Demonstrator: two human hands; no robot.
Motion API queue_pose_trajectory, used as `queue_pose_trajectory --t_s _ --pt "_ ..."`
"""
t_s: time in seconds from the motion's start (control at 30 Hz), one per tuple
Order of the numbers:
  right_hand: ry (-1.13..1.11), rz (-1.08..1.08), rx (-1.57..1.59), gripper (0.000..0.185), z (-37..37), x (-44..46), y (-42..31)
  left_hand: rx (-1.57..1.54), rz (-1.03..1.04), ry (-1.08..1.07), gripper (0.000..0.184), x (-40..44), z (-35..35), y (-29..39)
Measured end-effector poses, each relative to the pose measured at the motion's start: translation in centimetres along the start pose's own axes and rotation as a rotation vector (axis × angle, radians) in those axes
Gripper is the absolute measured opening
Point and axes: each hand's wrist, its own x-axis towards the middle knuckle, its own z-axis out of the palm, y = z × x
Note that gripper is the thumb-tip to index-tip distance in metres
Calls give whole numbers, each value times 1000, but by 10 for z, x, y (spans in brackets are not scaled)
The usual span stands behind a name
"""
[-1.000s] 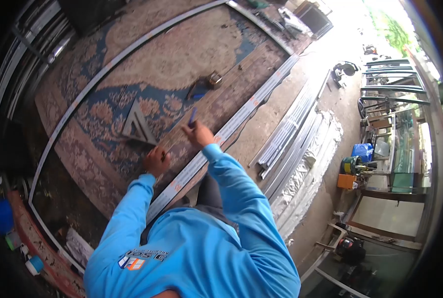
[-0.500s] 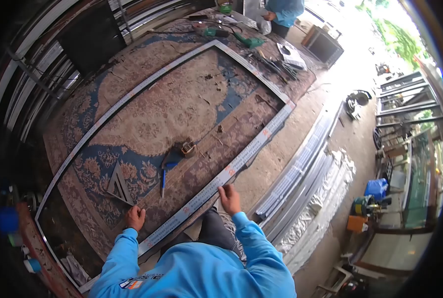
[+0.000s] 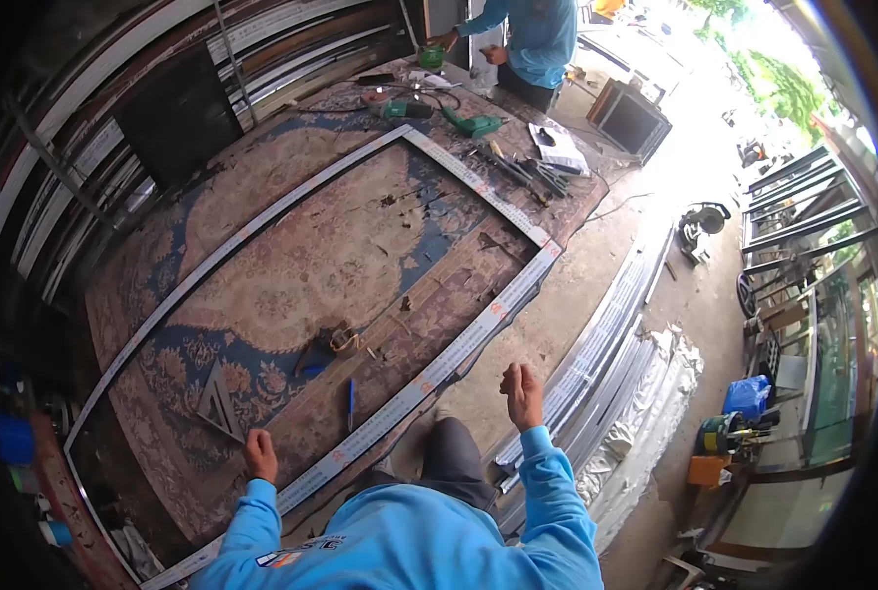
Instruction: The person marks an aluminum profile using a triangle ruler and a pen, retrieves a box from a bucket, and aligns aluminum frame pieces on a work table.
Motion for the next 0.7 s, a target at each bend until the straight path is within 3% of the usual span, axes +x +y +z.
queue_pose_trajectory --t_s 0.07,0.23,0.33,0.4,0.43,0.47,0.53,0.6,0.7 --pt "13 -14 -109 36 -17 17 9 -16 134 -17 22 6 48 28" --pt "-33 -35 -148 27 -49 98 66 -39 279 -363 11 30 176 172" --pt "-186 -37 -346 30 -91 129 54 -19 296 -451 21 42 270 225" --pt "-246 -5 -438 45 -139 134 91 5 275 -530 28 58 330 260" --pt "-230 -39 -493 52 -167 132 118 28 406 -515 30 73 361 277" --pt "-286 215 -533 61 -196 128 131 50 534 -505 31 84 385 297" --pt "-334 441 -572 70 -251 113 178 114 560 -529 36 113 418 358" --pt "-376 564 -663 66 -301 103 200 98 585 -496 40 139 460 385" --pt "-202 600 -646 63 -355 105 200 168 611 -488 47 184 510 420"
